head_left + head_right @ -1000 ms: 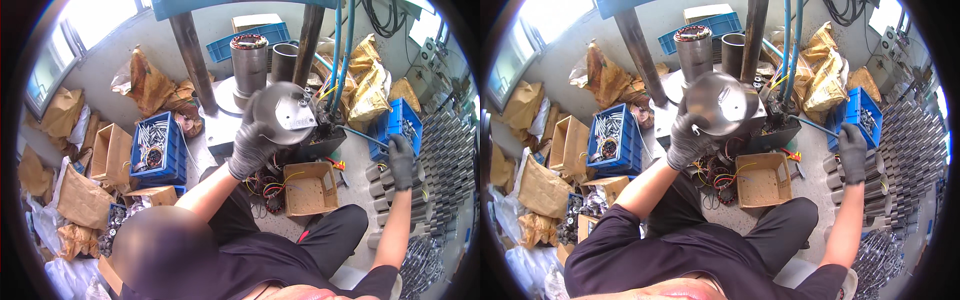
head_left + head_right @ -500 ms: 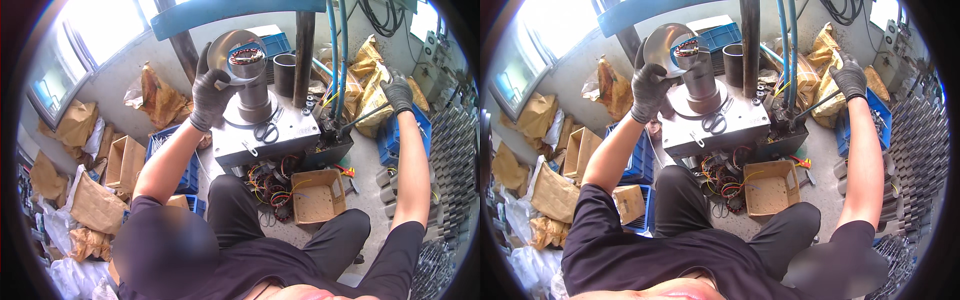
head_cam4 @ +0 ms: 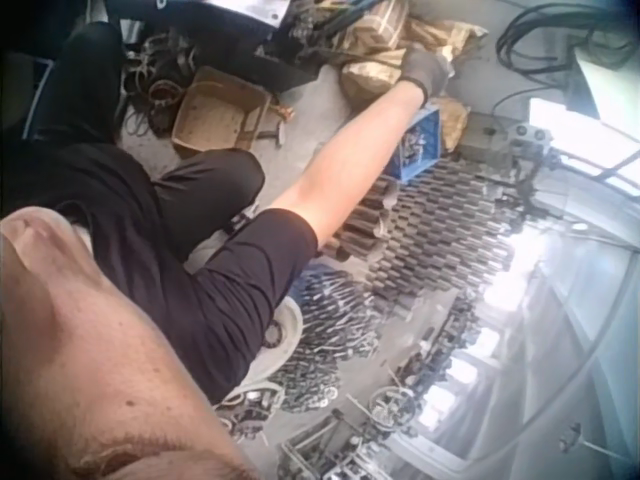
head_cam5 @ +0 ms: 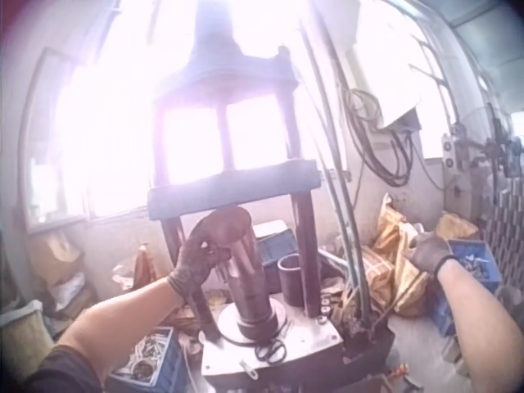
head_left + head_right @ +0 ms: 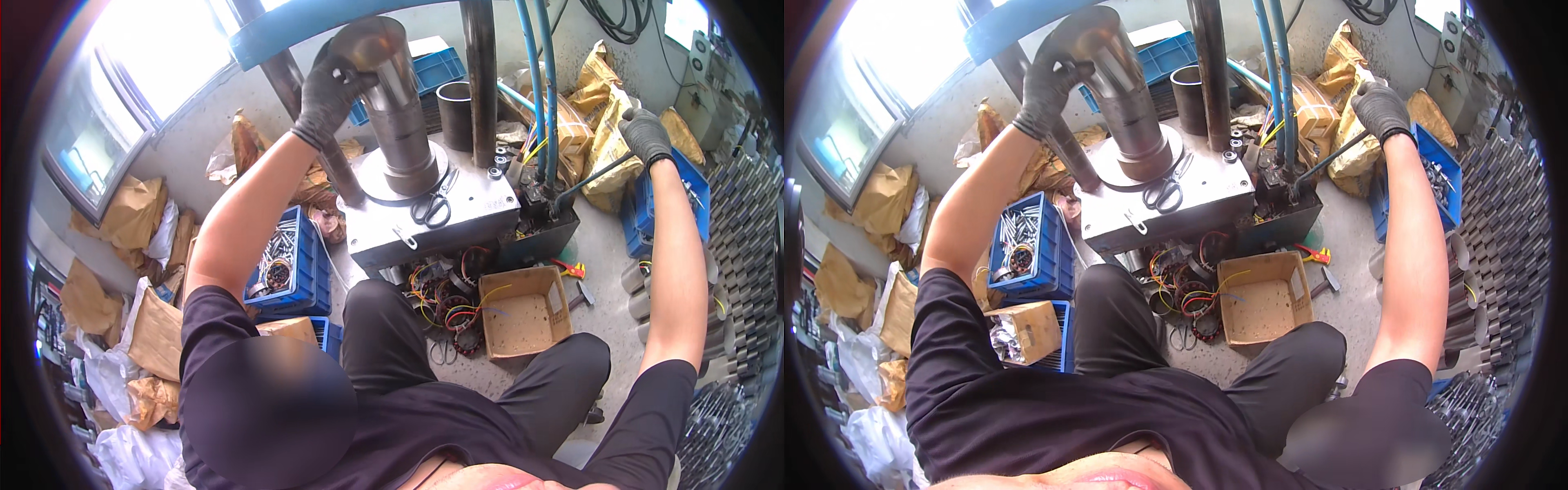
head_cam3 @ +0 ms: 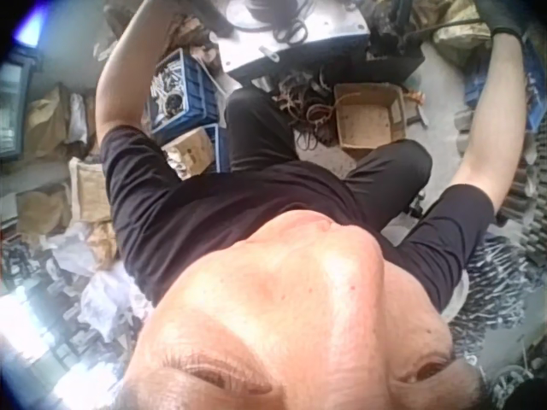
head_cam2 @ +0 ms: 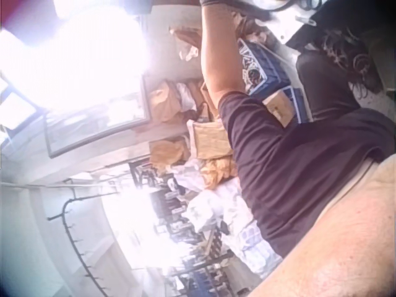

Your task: The recorder is assembling an electric motor stator, inserting components and managing wiring using tools and a hydraulic press.

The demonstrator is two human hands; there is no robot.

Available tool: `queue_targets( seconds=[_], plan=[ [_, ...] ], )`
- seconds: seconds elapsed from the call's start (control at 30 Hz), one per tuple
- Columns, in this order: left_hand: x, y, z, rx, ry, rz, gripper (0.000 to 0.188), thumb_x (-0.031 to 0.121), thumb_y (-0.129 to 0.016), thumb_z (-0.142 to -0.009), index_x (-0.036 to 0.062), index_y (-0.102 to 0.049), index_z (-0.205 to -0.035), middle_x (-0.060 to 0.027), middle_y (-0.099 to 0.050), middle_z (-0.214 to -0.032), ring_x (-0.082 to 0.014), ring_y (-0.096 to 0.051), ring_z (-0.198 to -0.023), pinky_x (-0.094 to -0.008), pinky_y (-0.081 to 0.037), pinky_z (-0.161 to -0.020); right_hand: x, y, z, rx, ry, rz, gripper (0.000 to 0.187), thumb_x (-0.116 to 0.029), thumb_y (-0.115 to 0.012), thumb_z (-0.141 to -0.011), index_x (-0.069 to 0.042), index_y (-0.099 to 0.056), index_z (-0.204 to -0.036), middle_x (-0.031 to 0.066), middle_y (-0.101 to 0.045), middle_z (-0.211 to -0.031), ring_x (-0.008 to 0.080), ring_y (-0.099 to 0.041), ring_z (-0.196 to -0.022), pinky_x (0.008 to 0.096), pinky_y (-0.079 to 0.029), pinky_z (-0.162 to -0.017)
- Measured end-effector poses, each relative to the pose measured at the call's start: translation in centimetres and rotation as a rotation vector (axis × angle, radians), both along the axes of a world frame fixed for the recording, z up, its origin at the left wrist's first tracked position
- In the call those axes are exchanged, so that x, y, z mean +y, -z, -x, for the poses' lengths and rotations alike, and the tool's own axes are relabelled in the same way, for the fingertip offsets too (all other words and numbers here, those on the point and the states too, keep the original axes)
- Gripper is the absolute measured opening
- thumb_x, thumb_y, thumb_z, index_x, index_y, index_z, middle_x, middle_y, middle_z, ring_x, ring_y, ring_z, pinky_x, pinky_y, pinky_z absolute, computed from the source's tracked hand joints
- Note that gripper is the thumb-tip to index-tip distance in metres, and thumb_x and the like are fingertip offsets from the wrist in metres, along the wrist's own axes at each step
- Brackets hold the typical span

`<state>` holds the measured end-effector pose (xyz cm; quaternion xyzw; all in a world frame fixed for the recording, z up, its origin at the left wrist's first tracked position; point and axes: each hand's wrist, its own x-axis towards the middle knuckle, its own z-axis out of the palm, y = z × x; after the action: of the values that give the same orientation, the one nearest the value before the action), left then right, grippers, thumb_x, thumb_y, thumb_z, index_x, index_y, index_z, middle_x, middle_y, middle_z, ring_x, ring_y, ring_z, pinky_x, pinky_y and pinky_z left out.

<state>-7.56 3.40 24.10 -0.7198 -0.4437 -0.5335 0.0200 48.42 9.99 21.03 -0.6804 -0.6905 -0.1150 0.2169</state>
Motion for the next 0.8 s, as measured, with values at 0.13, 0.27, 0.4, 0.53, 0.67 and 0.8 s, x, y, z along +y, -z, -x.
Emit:
queue_targets(
  seconds=[0.13, 0.27, 0.4, 0.53, 0.67, 0.8],
  plan=[
    [3.1, -3.1, 1.7, -0.031, -0.019, 0.108, 0.061, 0.034, -0.090, -0.077, -0.0018, -0.068, -0.121, -0.0115, -0.072, -0.107, -0.0179, -0.066, -0.098, -0.0314, -0.053, -0.088, 0.6, 0.8, -1.3, -0.066, -0.044, 0.018, 0.033, -0.027, -0.060, -0.085, -0.003, -0.075, -0.101, 0.0248, -0.071, -0.107, 0.0394, -0.067, -0.105, 0.0463, -0.052, -0.095],
    [5.5, -4.8, 2.0, -0.115, -0.047, 0.303, 0.055, 0.040, -0.086, -0.080, -0.0032, -0.071, -0.112, -0.0108, -0.072, -0.099, -0.0178, -0.065, -0.093, -0.0317, -0.052, -0.086, 0.1, 1.5, -1.8, -0.158, -0.045, 0.049, 0.034, -0.028, -0.061, -0.084, -0.001, -0.075, -0.099, 0.0260, -0.071, -0.102, 0.0404, -0.067, -0.102, 0.0464, -0.052, -0.093],
    [7.2, -5.6, 2.2, -0.119, 0.009, 0.366, 0.046, 0.038, -0.084, -0.082, -0.0024, -0.074, -0.100, -0.0093, -0.071, -0.091, -0.0185, -0.065, -0.085, -0.0332, -0.053, -0.084, -2.4, 1.3, -1.7, -0.145, -0.028, 0.104, 0.037, -0.031, -0.059, -0.085, -0.001, -0.075, -0.098, 0.0264, -0.071, -0.104, 0.0398, -0.067, -0.104, 0.0466, -0.052, -0.093],
    [8.3, -6.1, 2.8, -0.113, -0.058, 0.358, 0.045, 0.039, -0.084, -0.082, -0.0015, -0.075, -0.099, -0.0089, -0.072, -0.090, -0.0191, -0.065, -0.083, -0.0353, -0.054, -0.082, -4.3, 1.8, -1.2, -0.060, -0.001, 0.150, 0.040, -0.035, -0.060, -0.085, -0.001, -0.074, -0.102, 0.0256, -0.070, -0.111, 0.0398, -0.067, -0.108, 0.0460, -0.052, -0.095],
    [5.9, -7.1, -0.9, 0.153, -0.219, 0.409, 0.049, 0.036, -0.077, -0.086, -0.0047, -0.069, -0.113, -0.0184, -0.072, -0.103, -0.0251, -0.068, -0.092, -0.0365, -0.055, -0.083, -7.7, 3.5, -2.8, -0.028, 0.053, 0.211, 0.039, -0.032, -0.063, -0.084, -0.002, -0.074, -0.106, 0.0247, -0.071, -0.111, 0.0401, -0.067, -0.108, 0.0460, -0.052, -0.095],
    [5.2, -6.3, -0.1, 0.261, -0.309, 0.184, 0.056, 0.050, -0.070, -0.085, -0.0054, -0.071, -0.084, -0.0235, -0.071, -0.077, -0.0319, -0.070, -0.081, -0.0410, -0.054, -0.074, -10.8, 4.6, -3.5, -0.018, 0.004, 0.282, 0.037, -0.026, -0.063, -0.084, -0.003, -0.073, -0.111, 0.0231, -0.073, -0.109, 0.0391, -0.069, -0.104, 0.0438, -0.054, -0.093]
  ],
)
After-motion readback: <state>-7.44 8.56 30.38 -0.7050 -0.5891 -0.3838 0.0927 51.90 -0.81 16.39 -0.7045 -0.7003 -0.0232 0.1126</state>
